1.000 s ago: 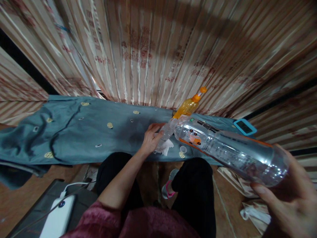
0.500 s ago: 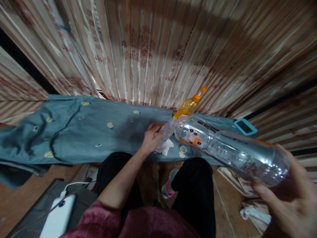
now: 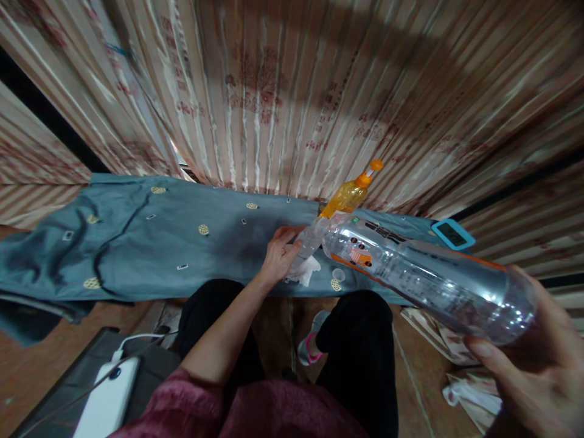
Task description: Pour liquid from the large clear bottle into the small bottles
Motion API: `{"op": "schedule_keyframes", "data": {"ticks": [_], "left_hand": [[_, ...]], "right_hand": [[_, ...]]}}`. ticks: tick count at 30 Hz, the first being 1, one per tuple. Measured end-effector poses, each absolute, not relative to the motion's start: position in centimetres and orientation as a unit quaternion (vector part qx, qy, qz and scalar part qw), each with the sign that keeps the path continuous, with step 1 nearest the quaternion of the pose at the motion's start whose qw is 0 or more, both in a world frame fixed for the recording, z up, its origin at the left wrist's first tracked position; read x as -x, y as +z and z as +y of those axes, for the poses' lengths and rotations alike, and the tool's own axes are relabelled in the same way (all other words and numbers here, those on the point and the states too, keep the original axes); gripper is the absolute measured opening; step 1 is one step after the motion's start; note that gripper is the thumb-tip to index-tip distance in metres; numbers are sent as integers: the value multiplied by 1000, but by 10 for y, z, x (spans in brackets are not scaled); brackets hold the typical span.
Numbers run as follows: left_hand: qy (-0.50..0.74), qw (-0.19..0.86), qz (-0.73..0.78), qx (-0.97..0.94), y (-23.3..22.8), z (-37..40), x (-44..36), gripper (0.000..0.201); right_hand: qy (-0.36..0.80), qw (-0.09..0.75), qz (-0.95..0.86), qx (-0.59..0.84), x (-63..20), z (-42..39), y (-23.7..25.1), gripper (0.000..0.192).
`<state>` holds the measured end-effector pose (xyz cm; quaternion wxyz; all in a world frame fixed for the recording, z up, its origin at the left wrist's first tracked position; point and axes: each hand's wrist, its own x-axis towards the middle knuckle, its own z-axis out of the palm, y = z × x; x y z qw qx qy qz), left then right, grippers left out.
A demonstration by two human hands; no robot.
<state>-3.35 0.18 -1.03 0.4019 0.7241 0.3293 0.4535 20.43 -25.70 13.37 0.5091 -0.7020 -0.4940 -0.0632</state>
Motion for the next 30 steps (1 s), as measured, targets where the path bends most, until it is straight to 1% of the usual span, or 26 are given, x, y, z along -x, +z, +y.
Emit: {"op": "schedule_keyframes", "data": {"ticks": [3, 14, 18, 26, 30], "left_hand": [[456, 404, 330, -721, -10, 2, 33, 50], [467, 404, 315, -721, -9, 1, 33, 52], [468, 400, 313, -723, -10, 1, 33, 51], [453, 406, 333, -721, -9, 1, 34, 46], [457, 399, 324, -726, -9, 1, 34, 46]], "right_hand": [[-58, 521, -493, 694, -206, -256, 134, 96], [-45, 559, -462, 687, -191, -251, 139, 89], [-57, 549, -464, 692, -191, -249, 141, 88], [-48, 546, -484, 682, -199, -252, 139, 94], [-43, 546, -493, 676, -201, -251, 139, 93]]}}
